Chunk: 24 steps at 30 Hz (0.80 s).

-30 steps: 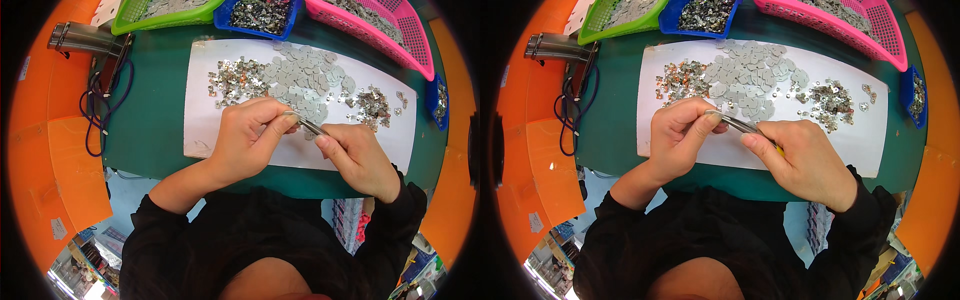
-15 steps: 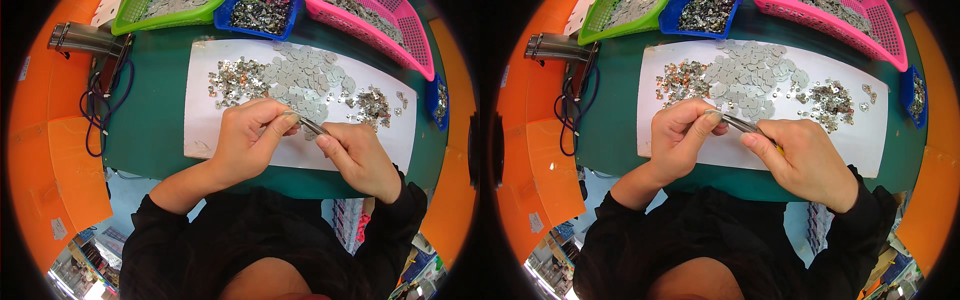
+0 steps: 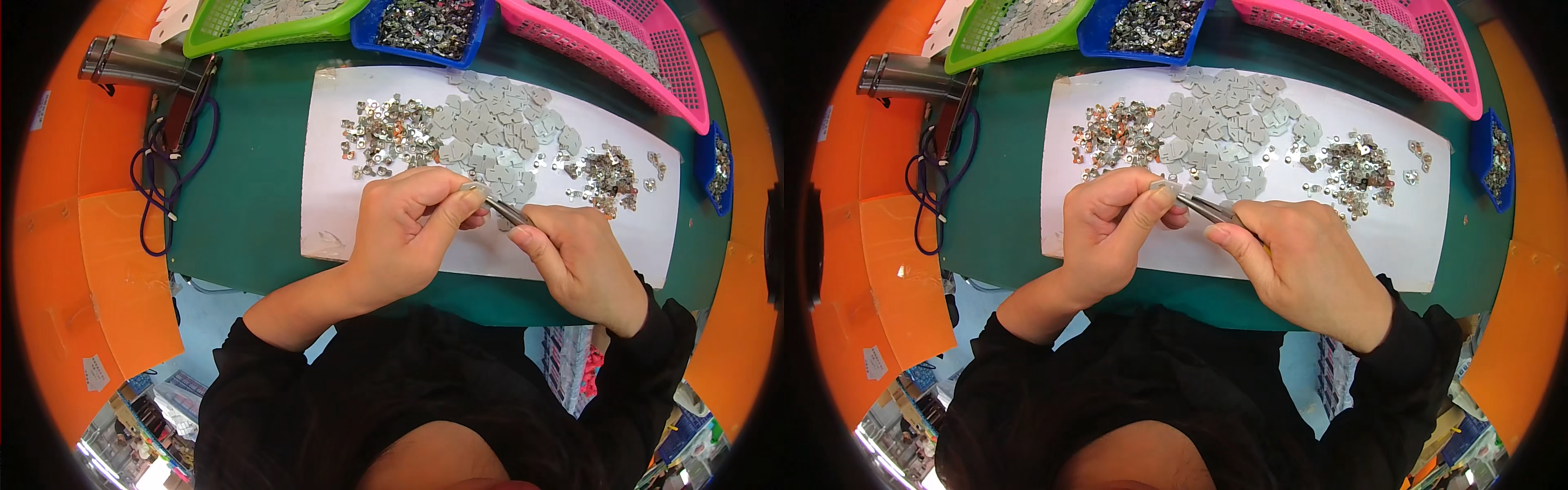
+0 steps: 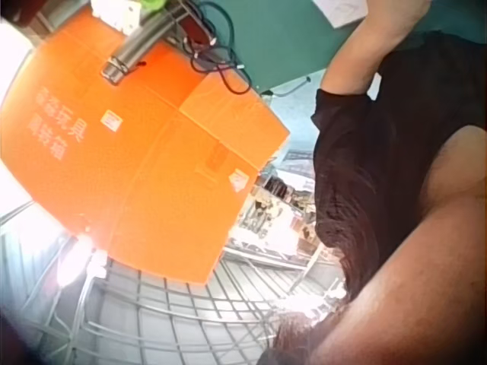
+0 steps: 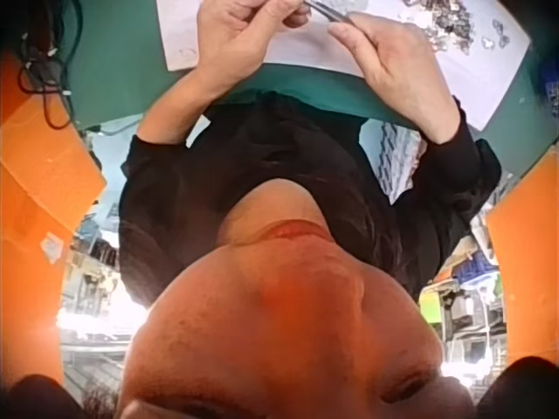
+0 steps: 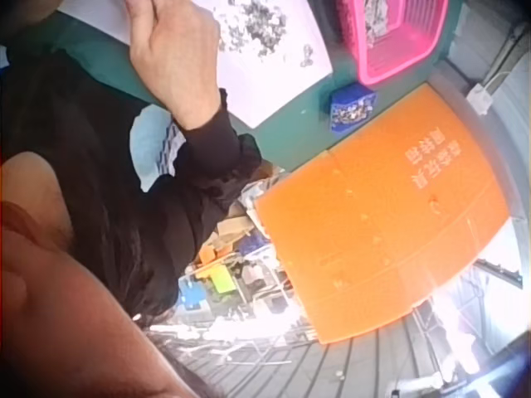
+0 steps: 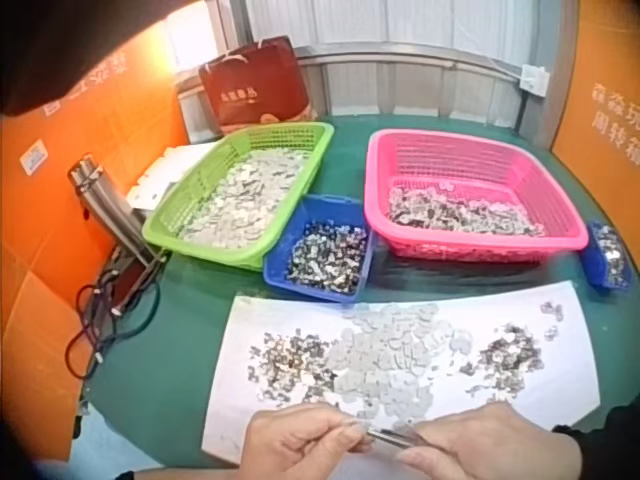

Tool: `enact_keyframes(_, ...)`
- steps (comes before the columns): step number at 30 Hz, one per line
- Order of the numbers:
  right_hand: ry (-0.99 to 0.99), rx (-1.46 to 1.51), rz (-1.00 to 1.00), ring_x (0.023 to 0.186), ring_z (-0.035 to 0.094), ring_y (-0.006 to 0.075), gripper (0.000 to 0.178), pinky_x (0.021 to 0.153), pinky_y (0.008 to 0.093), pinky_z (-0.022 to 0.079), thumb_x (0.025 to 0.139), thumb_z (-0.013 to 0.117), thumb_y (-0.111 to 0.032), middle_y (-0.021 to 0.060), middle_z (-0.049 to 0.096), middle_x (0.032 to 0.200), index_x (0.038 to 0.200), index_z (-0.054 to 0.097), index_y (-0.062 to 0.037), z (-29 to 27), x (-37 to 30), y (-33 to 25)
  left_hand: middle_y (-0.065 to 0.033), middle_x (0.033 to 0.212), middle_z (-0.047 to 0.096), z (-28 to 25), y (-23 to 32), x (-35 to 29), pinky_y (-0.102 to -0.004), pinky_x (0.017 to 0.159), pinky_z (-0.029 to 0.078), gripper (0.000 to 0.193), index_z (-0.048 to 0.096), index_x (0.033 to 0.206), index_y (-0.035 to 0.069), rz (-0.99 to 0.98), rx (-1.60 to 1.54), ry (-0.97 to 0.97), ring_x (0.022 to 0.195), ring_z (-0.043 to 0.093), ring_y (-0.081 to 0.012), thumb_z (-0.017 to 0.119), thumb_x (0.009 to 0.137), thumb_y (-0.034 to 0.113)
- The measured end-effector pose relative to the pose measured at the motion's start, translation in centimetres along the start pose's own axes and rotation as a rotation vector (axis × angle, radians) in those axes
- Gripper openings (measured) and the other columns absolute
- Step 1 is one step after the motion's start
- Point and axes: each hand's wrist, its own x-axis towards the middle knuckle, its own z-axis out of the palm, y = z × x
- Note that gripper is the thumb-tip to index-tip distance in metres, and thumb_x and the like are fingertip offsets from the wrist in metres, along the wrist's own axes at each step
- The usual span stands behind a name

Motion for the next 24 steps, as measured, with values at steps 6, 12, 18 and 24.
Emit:
enact_keyframes(6,0.01,0.072,0.048,0.057,0.054,0.0389,0.036,0.052,0.0432,0.041,0.097,0.056,-0.027,0.0184,0.052,0.061,0.073,0.054,-0.0007,0.3,0.1,-0.2,-0.0077,0.081,0.067,0.1,0.2,0.0,-0.0247,0.069,0.051,0.017,0.065,0.091,-0.005,-0.079,-0.065,0.0,0.074,0.064,-0.0115,0.057,0.098,0.008)
enact_keyframes(12,-0.032,0.248,0.093,0.055,0.051,0.037,0.037,0.052,0.0404,0.04,0.1,0.051,-0.026,0.018,0.05,0.061,0.074,0.053,0.0001,0.6,0.2,0.0,-0.0075,0.082,0.067,0.1,-0.1,0.1,-0.0251,0.071,0.052,0.018,0.066,0.093,-0.005,-0.077,-0.107,0.013,0.076,0.064,-0.0118,0.057,0.099,0.01)
enact_keyframes(18,-0.018,0.286,0.106,0.055,0.051,0.0377,0.037,0.052,0.0406,0.04,0.1,0.049,-0.026,0.0186,0.05,0.061,0.074,0.053,0.0001,1.2,0.2,0.0,-0.009,0.077,0.068,0.5,-0.5,-0.2,-0.0241,0.065,0.052,0.017,0.068,0.089,-0.007,-0.05,-0.145,0.086,0.071,0.065,-0.0115,0.059,0.095,0.006)
enact_keyframes(24,0.065,0.184,0.066,0.057,0.053,0.0407,0.036,0.051,0.0431,0.04,0.099,0.051,-0.025,0.0194,0.052,0.061,0.072,0.053,-0.0007,1.8,0.1,0.1,-0.0088,0.079,0.069,1.1,-0.6,-0.2,-0.0238,0.066,0.053,0.018,0.068,0.088,-0.007,-0.072,-0.165,0.129,0.073,0.066,-0.0114,0.059,0.096,0.007)
